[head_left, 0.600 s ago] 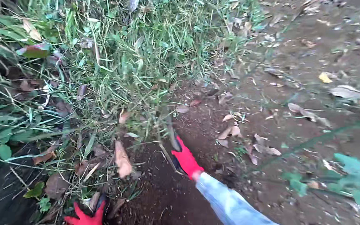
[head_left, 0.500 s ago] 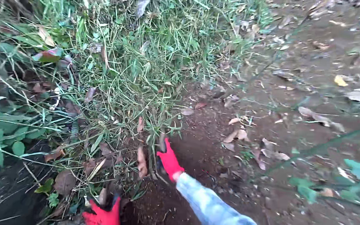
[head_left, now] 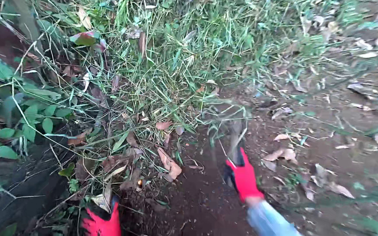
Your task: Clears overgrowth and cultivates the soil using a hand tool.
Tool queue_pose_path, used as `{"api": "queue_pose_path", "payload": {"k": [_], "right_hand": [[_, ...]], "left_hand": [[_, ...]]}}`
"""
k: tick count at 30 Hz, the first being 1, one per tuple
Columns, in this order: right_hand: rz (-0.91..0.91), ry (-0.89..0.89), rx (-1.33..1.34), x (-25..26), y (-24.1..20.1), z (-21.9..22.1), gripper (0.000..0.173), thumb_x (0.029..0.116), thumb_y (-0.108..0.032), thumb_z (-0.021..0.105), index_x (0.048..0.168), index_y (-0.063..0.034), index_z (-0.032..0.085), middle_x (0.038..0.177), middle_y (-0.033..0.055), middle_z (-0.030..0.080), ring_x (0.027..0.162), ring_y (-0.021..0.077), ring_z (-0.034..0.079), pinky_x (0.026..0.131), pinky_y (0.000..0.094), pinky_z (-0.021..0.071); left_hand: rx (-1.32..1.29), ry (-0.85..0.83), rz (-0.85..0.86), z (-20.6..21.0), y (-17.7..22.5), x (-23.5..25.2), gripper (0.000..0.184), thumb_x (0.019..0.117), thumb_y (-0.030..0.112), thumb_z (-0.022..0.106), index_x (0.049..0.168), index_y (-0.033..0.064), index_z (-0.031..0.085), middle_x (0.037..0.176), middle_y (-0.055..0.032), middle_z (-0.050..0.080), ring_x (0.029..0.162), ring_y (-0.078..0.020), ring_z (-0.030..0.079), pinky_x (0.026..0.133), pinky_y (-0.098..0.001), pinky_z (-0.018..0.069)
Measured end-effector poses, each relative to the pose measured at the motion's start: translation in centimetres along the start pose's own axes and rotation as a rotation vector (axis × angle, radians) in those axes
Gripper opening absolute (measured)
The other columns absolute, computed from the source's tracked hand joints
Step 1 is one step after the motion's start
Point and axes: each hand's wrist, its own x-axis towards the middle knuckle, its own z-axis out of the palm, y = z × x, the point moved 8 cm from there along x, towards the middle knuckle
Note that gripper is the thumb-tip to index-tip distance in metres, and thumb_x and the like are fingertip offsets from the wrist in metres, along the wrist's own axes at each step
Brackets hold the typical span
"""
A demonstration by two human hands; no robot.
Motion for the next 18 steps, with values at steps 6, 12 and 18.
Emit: {"api": "queue_pose_path", "payload": {"k": [6,12,18], "right_hand": [[-0.039,-0.273,0.075,3.7,-10.0,16.4,0.083,0.0983,-0.007,0.062,0.164,-0.0128,0.012,0.125,0.0274,0.062,0.101,0.0370,0.068,0.088,0.0541,0.0567],[0.172,-0.657,-0.310,-9.3,-8.3,13.6,0.083,0.1034,-0.021,0.059,0.166,-0.0216,0.005,0.129,0.0238,0.062,0.093,0.0340,0.070,0.083,0.0536,0.0579],[0.401,-0.375,-0.138,-6.5,-12.1,-0.7,0.076,0.1025,-0.010,0.059,0.164,-0.0133,0.015,0.110,0.0200,0.065,0.071,0.0242,0.068,0.064,0.0427,0.0606]], "left_hand": [[0.021,-0.244,-0.237,5.1,8.9,2.3,0.066,0.1080,0.043,0.045,0.151,-0.0066,0.041,0.151,-0.0330,0.045,0.144,-0.0461,0.040,0.117,-0.0630,0.0302],[-0.341,-0.646,-0.270,6.6,16.1,2.4,0.072,0.1065,0.049,0.049,0.160,0.0045,0.029,0.157,-0.0270,0.040,0.145,-0.0406,0.042,0.117,-0.0582,0.0360],[-0.242,-0.713,-0.281,-0.9,15.9,4.1,0.055,0.1127,0.042,0.027,0.148,0.0059,0.050,0.145,-0.0209,0.055,0.133,-0.0315,0.054,0.110,-0.0544,0.0428]]}}
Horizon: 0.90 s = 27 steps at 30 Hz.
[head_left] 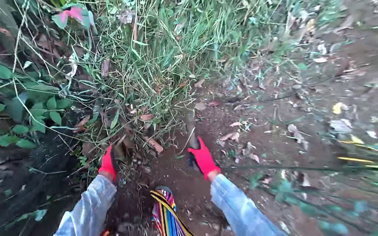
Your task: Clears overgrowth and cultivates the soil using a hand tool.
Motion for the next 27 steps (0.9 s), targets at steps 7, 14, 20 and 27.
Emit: {"api": "queue_pose_path", "payload": {"k": [7,14,20,27], "right_hand": [[0.064,0.199,0.278,3.0,-5.3,-7.8,0.041,0.1075,-0.013,0.050,0.146,-0.0044,0.041,0.089,0.0117,0.062,0.066,0.0182,0.063,0.061,0.0374,0.0573],[0.110,0.078,0.216,10.7,-14.5,0.3,0.031,0.1079,-0.025,0.048,0.131,-0.0054,0.052,0.091,0.0083,0.060,0.070,0.0161,0.059,0.064,0.0359,0.0544],[0.114,-0.303,-0.319,6.9,-14.3,12.2,0.091,0.0967,-0.017,0.069,0.164,-0.0100,0.008,0.122,0.0230,0.065,0.094,0.0288,0.071,0.084,0.0463,0.0598],[0.123,-0.608,-0.049,2.1,-24.8,6.8,0.078,0.0959,-0.008,0.069,0.160,-0.0096,0.025,0.102,0.0164,0.065,0.067,0.0180,0.065,0.061,0.0349,0.0593]], "left_hand": [[0.045,0.094,-0.349,-0.4,1.4,-0.6,0.073,0.1077,0.055,0.038,0.151,-0.0039,0.041,0.148,-0.0306,0.048,0.137,-0.0421,0.049,0.112,-0.0586,0.0414],[-0.066,0.099,-0.450,-0.5,2.2,3.7,0.072,0.1082,0.054,0.037,0.154,-0.0020,0.038,0.151,-0.0274,0.048,0.141,-0.0393,0.047,0.114,-0.0588,0.0398],[0.225,-0.105,-0.163,7.1,9.5,10.8,0.047,0.1121,0.028,0.037,0.152,0.0029,0.041,0.147,-0.0274,0.051,0.136,-0.0429,0.050,0.110,-0.0614,0.0422],[0.915,-0.304,0.076,10.1,29.4,5.3,0.044,0.0933,-0.002,0.066,0.133,-0.0161,0.053,0.143,-0.0358,0.050,0.138,-0.0497,0.046,0.111,-0.0621,0.0393]]}}
